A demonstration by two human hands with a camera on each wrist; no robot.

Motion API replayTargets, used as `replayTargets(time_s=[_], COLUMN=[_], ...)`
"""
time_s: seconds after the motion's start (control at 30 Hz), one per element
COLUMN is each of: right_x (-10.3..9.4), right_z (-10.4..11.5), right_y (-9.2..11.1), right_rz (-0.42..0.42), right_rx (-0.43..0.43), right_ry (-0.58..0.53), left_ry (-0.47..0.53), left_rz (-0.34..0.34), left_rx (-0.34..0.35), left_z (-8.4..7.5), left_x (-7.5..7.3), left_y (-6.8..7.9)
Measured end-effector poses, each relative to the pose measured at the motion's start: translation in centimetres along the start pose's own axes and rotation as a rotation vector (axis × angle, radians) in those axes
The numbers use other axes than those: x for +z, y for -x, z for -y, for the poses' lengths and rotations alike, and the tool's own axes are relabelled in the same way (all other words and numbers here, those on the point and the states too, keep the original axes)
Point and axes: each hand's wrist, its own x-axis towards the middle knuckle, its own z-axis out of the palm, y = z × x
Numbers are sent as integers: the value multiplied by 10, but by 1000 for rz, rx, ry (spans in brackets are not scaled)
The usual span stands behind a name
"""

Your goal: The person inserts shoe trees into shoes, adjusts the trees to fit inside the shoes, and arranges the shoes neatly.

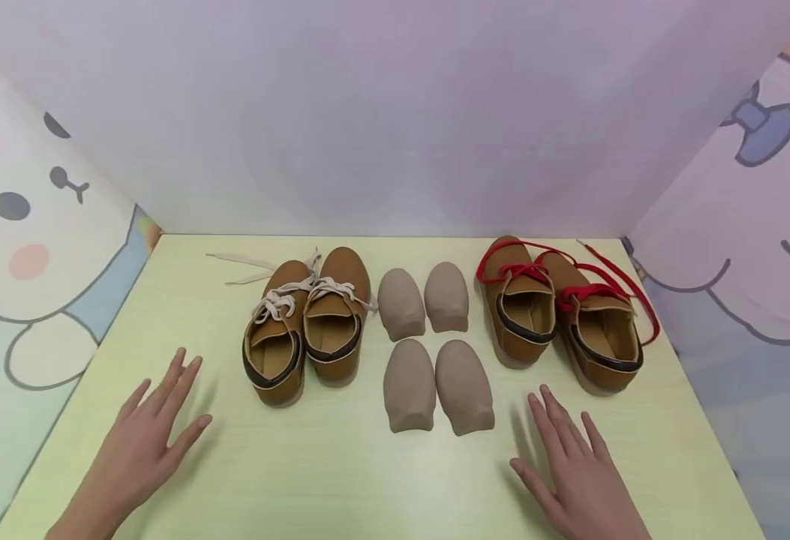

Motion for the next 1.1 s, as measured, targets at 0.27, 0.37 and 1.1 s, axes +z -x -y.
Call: replayTargets(time_s=[0.27, 0.37, 1.1], right_x=[-8, -11, 7], right_z=[15, 23, 70], right_y=[-13, -20, -61], right_rz=[-111, -107, 35], right_rx=[-33, -37, -131], right_ry=[-67, -111, -136], left_ry=[22, 42, 57], left_rz=[-130, -134, -56], left_rx=[67, 87, 256], left_z=[-6, -8, -19], left_x=[1, -1, 3], left_y=[-28, -41, -109])
